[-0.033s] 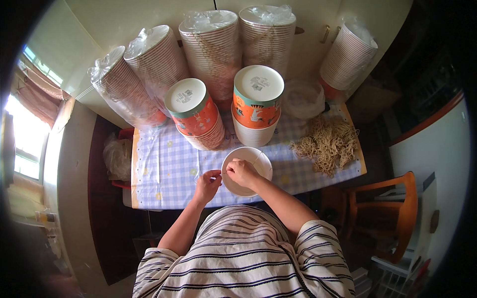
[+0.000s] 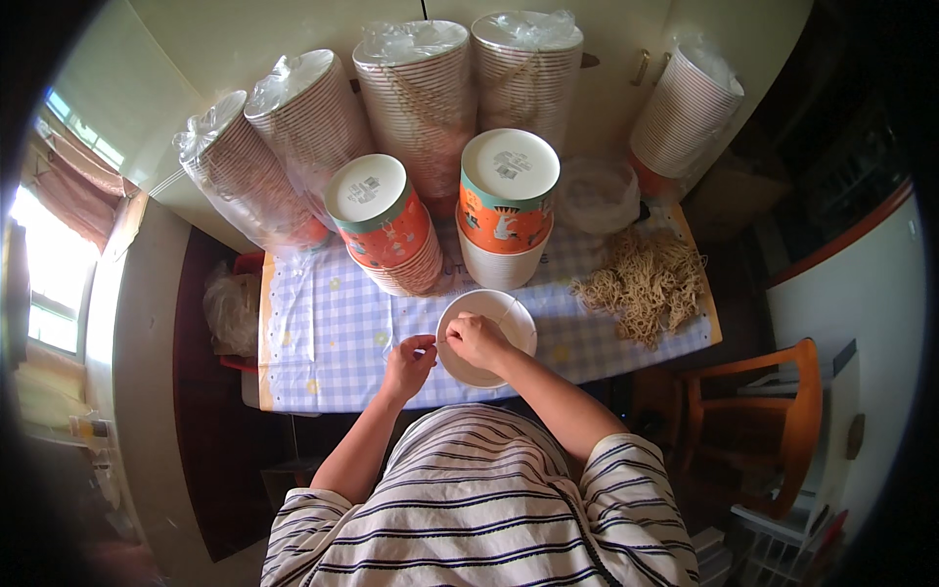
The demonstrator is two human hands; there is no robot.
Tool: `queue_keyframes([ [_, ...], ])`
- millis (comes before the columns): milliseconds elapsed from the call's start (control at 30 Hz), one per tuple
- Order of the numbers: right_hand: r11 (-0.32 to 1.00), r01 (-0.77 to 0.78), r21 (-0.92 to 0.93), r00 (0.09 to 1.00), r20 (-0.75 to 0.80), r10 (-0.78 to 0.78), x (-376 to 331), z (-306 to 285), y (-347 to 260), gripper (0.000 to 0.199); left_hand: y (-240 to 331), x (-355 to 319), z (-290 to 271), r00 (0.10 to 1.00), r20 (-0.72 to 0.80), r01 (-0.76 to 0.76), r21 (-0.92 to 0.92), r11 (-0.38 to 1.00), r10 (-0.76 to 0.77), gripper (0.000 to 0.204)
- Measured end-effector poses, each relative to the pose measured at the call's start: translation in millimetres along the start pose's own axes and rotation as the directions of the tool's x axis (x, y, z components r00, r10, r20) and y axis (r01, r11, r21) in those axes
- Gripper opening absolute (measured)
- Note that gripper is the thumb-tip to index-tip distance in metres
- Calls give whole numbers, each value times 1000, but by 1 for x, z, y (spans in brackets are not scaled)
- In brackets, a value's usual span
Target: Portioning dry noodles and placing them into paper buckets.
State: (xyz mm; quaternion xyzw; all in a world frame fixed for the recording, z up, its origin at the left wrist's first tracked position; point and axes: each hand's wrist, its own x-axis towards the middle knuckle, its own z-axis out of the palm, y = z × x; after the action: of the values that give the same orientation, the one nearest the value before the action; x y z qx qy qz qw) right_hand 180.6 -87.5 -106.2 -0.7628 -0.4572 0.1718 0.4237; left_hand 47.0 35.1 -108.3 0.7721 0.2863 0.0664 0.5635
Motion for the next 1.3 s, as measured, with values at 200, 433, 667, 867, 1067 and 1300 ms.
queue_keyframes([
  [200,997,9,-76,1000,8,-9,0,-2,-5,6,-1,0,-2,1000,6,-4,16,1000,4,24],
  [433,999,-43,-3,999,6,43,2,1,-3,8,2,0,-3,999,1,-43,54,998,43,23],
  [667,990,-112,89,994,9,112,3,2,-3,10,6,-1,-6,999,18,-48,73,996,47,24],
  [867,990,-125,59,992,7,125,1,1,-5,10,8,-1,-8,998,16,-65,80,995,63,24],
  [1067,991,-127,49,991,41,125,2,2,-4,11,13,1,-7,991,12,-137,163,977,137,20],
  [1300,995,-92,30,992,85,89,5,-2,-10,11,11,9,-8,926,94,-373,364,853,365,11],
])
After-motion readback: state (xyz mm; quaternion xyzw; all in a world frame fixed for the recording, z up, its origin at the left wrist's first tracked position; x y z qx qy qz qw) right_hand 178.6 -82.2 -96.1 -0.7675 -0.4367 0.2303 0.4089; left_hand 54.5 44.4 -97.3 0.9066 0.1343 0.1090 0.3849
